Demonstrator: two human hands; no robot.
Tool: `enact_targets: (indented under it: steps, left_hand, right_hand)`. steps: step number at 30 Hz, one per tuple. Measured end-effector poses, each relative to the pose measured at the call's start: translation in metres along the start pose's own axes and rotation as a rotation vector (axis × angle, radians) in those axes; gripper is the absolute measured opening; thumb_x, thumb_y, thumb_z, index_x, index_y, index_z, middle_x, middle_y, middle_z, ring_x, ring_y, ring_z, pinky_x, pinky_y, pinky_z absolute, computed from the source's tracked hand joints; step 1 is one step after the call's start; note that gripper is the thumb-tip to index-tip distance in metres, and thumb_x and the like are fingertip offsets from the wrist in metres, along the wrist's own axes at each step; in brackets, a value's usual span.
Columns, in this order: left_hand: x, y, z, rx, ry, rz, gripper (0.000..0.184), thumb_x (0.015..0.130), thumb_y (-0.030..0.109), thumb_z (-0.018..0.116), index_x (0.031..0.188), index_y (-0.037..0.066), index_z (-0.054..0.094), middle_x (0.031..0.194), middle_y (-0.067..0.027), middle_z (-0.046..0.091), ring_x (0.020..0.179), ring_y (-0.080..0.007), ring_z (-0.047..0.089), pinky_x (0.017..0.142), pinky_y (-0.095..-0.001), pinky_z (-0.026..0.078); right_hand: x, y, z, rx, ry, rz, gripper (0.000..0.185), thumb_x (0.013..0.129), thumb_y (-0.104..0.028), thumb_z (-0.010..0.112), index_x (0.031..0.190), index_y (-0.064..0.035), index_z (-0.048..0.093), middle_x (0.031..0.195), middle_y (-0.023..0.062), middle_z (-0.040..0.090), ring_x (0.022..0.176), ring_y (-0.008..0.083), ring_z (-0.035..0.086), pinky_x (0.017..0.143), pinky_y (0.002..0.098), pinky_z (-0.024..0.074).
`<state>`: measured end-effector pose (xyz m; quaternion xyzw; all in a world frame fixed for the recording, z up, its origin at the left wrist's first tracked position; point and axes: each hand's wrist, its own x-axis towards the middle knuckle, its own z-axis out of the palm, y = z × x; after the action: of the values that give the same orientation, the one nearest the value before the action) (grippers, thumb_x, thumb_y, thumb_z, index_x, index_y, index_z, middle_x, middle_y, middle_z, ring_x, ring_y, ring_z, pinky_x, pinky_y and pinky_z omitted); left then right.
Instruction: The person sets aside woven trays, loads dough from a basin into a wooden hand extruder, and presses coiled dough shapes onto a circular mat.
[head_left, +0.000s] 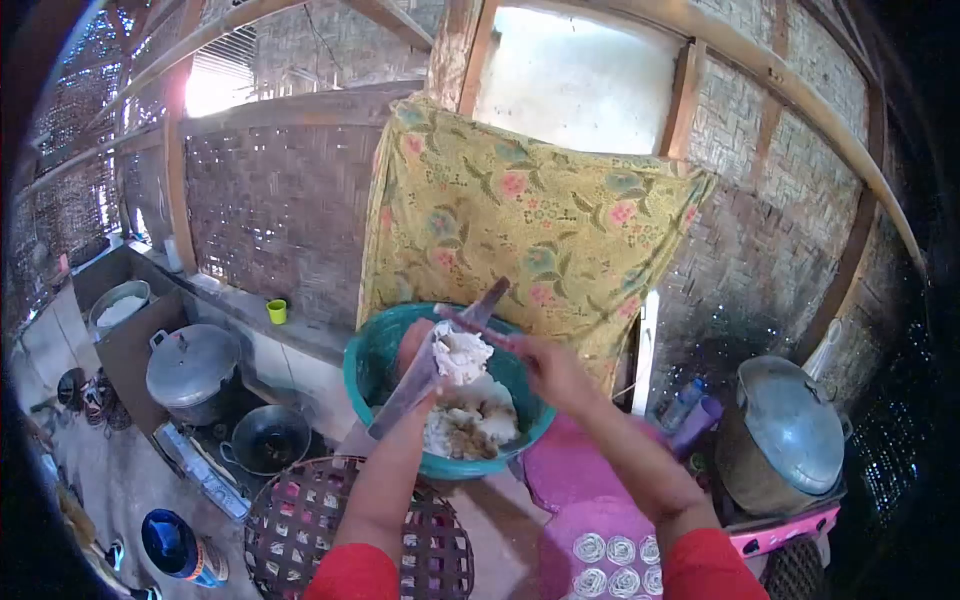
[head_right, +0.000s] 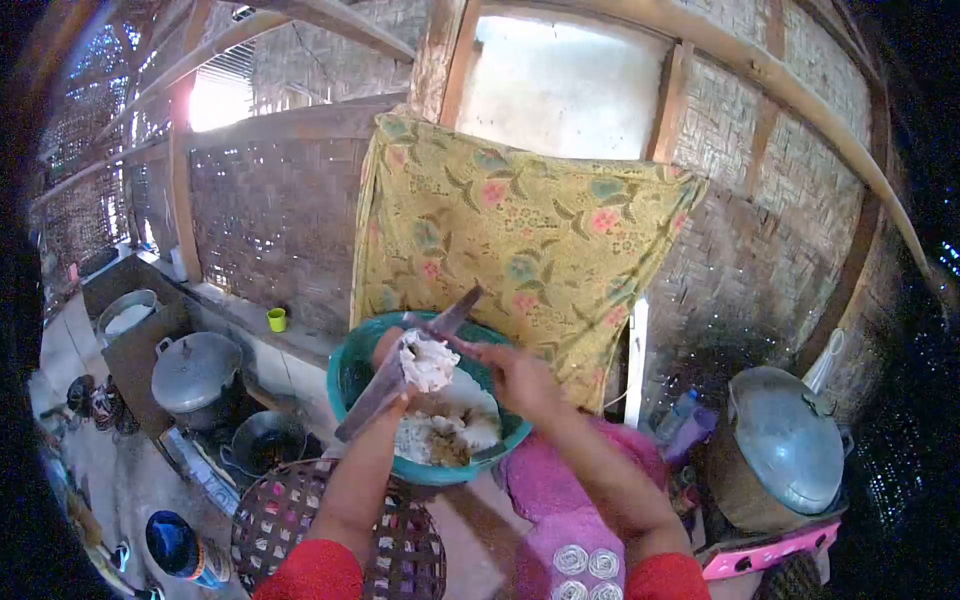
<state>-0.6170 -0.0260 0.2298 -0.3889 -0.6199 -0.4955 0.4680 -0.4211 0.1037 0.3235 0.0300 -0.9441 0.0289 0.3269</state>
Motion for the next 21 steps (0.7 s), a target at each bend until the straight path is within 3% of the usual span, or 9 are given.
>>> enact_targets:
  steps: [2,5,6,7,10,13,15,17,21]
  left_hand:
    - [-0.003,-0.008,-0.002,0.083,0.044,0.119,0.022,0.073,0.025,0.069,0.081,0.009,0.056,0.068,-0.0096,0.05,0.065,-0.0276,0.053,0.059,-0.0365,0.045]
    - [-0.018,-0.031,0.003,-0.426,-0.054,-0.365,0.01,0.079,0.017,0.06,0.079,0.01,0.054,0.074,-0.0101,0.053,0.072,-0.0288,0.054,0.065,-0.0369,0.045]
    - [-0.01,-0.025,-0.017,-0.024,-0.165,-0.125,0.013,0.081,0.016,0.058,0.092,0.01,0.058,0.085,-0.0096,0.059,0.081,-0.0276,0.057,0.072,-0.0371,0.048]
    - [-0.006,-0.021,-0.023,0.084,-0.172,-0.062,0.014,0.081,0.016,0.057,0.094,0.01,0.058,0.086,-0.0099,0.059,0.082,-0.0274,0.057,0.072,-0.0372,0.048]
    - [0.001,-0.024,-0.024,0.114,-0.12,-0.097,0.018,0.083,0.015,0.056,0.099,0.009,0.058,0.09,-0.0106,0.06,0.085,-0.0269,0.058,0.075,-0.0375,0.048]
    - [-0.004,-0.024,-0.024,0.141,-0.115,-0.108,0.022,0.084,0.013,0.055,0.105,0.008,0.058,0.094,-0.0112,0.06,0.088,-0.0264,0.059,0.077,-0.0378,0.049]
    - [-0.009,-0.024,-0.026,0.177,-0.117,-0.095,0.024,0.085,0.012,0.055,0.109,0.007,0.057,0.097,-0.0117,0.06,0.09,-0.026,0.059,0.079,-0.038,0.049]
    - [-0.013,-0.027,-0.028,0.232,-0.081,-0.102,0.027,0.086,0.011,0.054,0.113,0.007,0.057,0.1,-0.0122,0.061,0.091,-0.0257,0.06,0.081,-0.0382,0.049]
    - [-0.01,-0.005,-0.063,0.265,0.052,-0.275,0.031,0.089,0.009,0.052,0.119,0.003,0.056,0.106,-0.0138,0.061,0.094,-0.0249,0.061,0.082,-0.0378,0.05]
  right_hand:
    - [-0.007,-0.008,0.028,0.264,0.023,-0.028,0.031,0.082,-0.008,0.054,0.111,-0.0149,0.061,0.097,0.0152,0.064,0.083,0.0349,0.062,0.066,0.0419,0.0507]
    - [-0.011,-0.014,0.044,0.353,-0.005,-0.044,0.04,0.074,0.007,0.054,0.111,-0.0057,0.06,0.097,0.0157,0.064,0.085,0.0318,0.064,0.069,0.0355,0.0504]
    - [-0.013,-0.014,0.041,0.334,-0.068,-0.046,0.043,0.072,0.006,0.055,0.113,-0.0072,0.06,0.098,0.0142,0.065,0.086,0.0321,0.064,0.07,0.036,0.0508]
    - [-0.017,-0.009,0.043,0.343,-0.067,-0.045,0.043,0.072,0.006,0.055,0.113,-0.0072,0.06,0.098,0.0142,0.065,0.086,0.0321,0.064,0.07,0.036,0.0508]
    - [-0.027,0.011,0.053,0.245,-0.045,-0.266,0.034,0.077,-0.01,0.06,0.11,-0.0141,0.062,0.093,0.0102,0.063,0.077,0.0318,0.063,0.061,0.0398,0.0501]
    - [-0.042,0.028,0.059,0.027,-0.202,-0.143,0.033,0.074,-0.015,0.062,0.107,-0.0138,0.063,0.091,0.0096,0.061,0.079,0.0311,0.061,0.067,0.0408,0.049]
    - [-0.057,0.034,0.069,-0.172,-0.122,-0.299,0.034,0.074,-0.019,0.063,0.108,-0.0128,0.063,0.096,0.0128,0.06,0.089,0.032,0.058,0.077,0.0435,0.0457]
    - [-0.065,0.03,0.072,-0.158,-0.078,-0.264,0.034,0.076,-0.02,0.063,0.11,-0.0123,0.063,0.101,0.0151,0.059,0.099,0.0321,0.055,0.086,0.0448,0.0415]
    - [-0.08,-0.017,0.096,0.441,-0.274,-0.193,0.035,0.081,-0.025,0.064,0.111,-0.0072,0.062,0.101,0.0162,0.061,0.093,0.0325,0.059,0.081,0.0421,0.0461]
